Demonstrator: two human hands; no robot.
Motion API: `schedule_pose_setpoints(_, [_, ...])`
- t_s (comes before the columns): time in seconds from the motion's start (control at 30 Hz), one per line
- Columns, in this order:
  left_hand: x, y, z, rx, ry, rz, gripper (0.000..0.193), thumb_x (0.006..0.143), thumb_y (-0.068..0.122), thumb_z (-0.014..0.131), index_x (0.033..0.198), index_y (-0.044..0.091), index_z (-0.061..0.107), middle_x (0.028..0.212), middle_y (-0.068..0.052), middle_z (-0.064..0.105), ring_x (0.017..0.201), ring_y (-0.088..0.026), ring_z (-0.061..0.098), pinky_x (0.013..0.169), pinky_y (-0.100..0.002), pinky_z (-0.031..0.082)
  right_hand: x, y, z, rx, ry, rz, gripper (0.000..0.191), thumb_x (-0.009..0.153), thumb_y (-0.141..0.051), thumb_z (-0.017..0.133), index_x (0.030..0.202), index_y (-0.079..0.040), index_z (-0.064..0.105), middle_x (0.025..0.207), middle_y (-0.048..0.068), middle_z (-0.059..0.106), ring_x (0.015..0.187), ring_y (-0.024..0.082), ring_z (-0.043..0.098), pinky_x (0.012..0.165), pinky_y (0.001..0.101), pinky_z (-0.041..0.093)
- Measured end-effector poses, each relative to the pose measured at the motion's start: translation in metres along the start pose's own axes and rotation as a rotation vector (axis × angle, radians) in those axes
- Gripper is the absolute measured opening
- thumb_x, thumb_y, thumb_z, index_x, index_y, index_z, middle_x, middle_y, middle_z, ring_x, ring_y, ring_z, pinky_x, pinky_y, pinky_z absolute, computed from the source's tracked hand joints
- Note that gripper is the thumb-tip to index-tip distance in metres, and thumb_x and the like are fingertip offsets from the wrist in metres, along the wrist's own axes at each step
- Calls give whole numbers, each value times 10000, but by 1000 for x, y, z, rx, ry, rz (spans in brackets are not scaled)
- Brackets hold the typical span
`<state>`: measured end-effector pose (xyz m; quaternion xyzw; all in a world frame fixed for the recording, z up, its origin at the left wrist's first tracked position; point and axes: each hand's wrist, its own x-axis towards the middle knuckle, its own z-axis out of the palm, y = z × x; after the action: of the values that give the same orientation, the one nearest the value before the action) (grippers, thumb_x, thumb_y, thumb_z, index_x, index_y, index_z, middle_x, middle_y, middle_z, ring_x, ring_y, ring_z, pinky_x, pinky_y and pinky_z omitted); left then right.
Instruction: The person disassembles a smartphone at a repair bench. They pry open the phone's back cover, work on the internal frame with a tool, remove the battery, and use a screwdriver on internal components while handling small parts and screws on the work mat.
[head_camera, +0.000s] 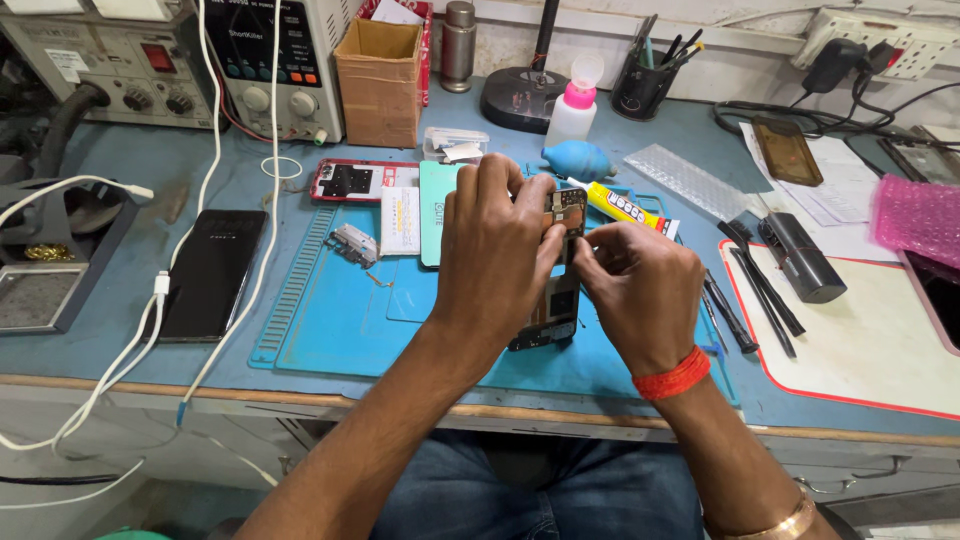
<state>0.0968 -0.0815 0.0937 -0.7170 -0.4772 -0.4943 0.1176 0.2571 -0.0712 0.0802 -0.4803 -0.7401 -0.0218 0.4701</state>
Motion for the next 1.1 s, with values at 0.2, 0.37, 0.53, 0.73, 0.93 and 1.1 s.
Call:
schedule_pose_setpoints(0.2, [0,1,-1,-3,4,-2,330,813,147,801,1069,30,628,1068,-130,499,1045,-314,505,882,-452,437,0,0,6,-13,6,-44,121,889,-135,759,892,-17,732,743,96,716,639,203,715,597,337,538])
schedule_pose_setpoints(0.37, [0,1,-2,-6,4,-4,319,820,145,797,1064,30,627,1075,-131,501,1048,-311,505,877,-447,436,-6,1,5,-49,-14,-11,126,868,-129,792,879,-19,731,710,104,693,607,218,688,581,352,519])
schedule_pose_setpoints(0.53, [0,1,-1,3,18,-9,301,832,149,796,1054,35,628,1069,-125,504,1046,-306,505,875,-448,434,-9,3,2,70,38,-39,186,870,-139,814,993,-17,744,834,91,737,680,166,744,617,292,576])
schedule_pose_setpoints(0.73, [2,1,-2,-7,24,-20,290,810,151,802,1020,42,636,1037,-125,498,1008,-311,499,832,-455,417,-5,-1,5,43,67,-31,163,884,-144,818,983,-21,779,839,104,760,696,165,754,634,291,575])
schedule_pose_setpoints(0.93, [1,-1,-2,-28,24,-22,288,813,138,813,1016,33,638,1039,-127,496,1003,-309,496,848,-450,424,-1,-5,7,52,50,20,130,898,-164,799,909,-35,781,754,79,750,650,162,749,599,288,555])
schedule_pose_setpoints(1.1, [2,-1,-2,-16,17,-20,288,799,132,809,992,19,627,1032,-136,492,1003,-313,497,855,-451,430,4,-5,10,19,27,76,135,877,-170,788,857,-40,760,688,69,730,590,163,726,570,303,534])
